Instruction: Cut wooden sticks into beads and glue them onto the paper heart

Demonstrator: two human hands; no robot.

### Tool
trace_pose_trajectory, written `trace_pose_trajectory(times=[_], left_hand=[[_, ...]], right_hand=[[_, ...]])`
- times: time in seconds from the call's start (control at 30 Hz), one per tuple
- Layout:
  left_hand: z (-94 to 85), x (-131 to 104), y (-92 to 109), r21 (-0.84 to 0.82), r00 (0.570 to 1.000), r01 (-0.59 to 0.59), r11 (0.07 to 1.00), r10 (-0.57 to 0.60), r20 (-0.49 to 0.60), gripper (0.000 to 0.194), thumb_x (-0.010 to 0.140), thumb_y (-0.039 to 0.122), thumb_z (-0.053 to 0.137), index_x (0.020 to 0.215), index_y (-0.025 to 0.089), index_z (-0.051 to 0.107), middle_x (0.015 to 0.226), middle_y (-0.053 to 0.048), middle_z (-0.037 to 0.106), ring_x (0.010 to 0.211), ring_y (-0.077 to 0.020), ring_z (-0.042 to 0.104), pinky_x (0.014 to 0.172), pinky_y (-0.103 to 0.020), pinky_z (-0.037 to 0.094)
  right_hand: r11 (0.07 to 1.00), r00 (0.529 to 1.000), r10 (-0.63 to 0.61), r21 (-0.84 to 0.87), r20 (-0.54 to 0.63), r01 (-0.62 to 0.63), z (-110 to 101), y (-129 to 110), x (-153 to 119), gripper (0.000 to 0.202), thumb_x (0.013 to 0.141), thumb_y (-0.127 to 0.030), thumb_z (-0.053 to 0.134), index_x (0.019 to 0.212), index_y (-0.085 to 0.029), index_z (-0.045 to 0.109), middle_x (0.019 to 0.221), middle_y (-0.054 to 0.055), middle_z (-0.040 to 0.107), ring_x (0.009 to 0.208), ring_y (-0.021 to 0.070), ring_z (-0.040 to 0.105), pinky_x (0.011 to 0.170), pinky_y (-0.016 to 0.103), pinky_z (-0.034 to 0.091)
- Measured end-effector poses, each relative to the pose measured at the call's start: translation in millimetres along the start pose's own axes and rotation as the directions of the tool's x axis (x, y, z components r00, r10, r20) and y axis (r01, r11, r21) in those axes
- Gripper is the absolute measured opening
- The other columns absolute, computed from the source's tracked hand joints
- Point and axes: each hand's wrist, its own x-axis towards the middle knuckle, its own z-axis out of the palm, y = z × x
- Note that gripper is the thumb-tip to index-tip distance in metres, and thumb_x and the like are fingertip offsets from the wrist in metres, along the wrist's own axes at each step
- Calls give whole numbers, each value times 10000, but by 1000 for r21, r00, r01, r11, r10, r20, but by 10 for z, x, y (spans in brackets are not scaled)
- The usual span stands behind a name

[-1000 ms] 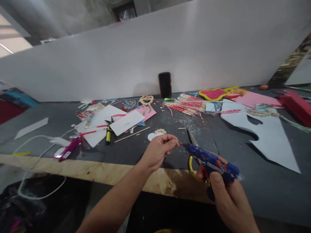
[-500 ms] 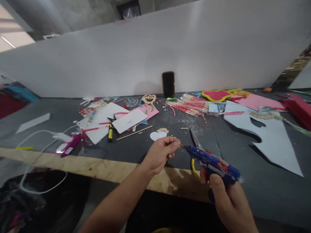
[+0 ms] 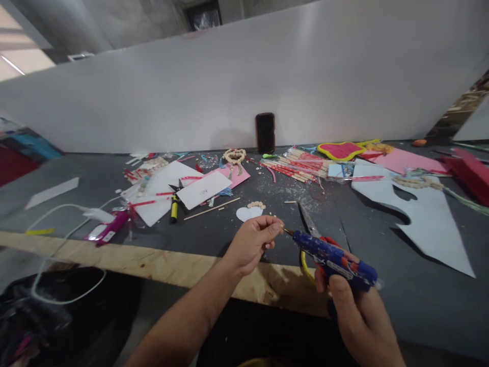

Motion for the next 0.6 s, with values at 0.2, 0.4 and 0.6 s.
trace_pose_trajectory(times=[0.2, 0.4, 0.6], left_hand=[[3, -4, -6, -10, 1000, -6, 1000, 6, 10, 225, 640, 308, 737, 745, 132, 643, 678, -8, 548, 571, -60, 434, 472, -168, 283], [27, -13, 1, -33, 1000, 2, 999, -3, -5, 238, 612, 307, 755, 723, 134, 635, 675, -6, 527, 612, -77, 458, 462, -168, 274], [-15, -16, 22, -9, 998, -36, 999, 36, -49, 242, 620, 310, 747, 745, 132, 640, 683, -8, 540, 550, -53, 398, 451, -167, 252]], right_hand=[[999, 998, -37, -21, 43, 38, -23, -39, 29, 229, 851, -321, 391, 719, -199, 534, 701, 40, 605, 556, 124, 559, 505, 247, 472], [999, 999, -6, -36, 42, 8, -2, 24, -10, 231, 845, -361, 398, 834, -190, 553, 707, 44, 612, 588, 147, 580, 549, 277, 496], [996, 997, 55, -74, 61, -51, -87, 145, -16, 386, 851, -390, 404, 1177, -188, 446, 893, 71, 639, 698, 169, 620, 603, 280, 511]])
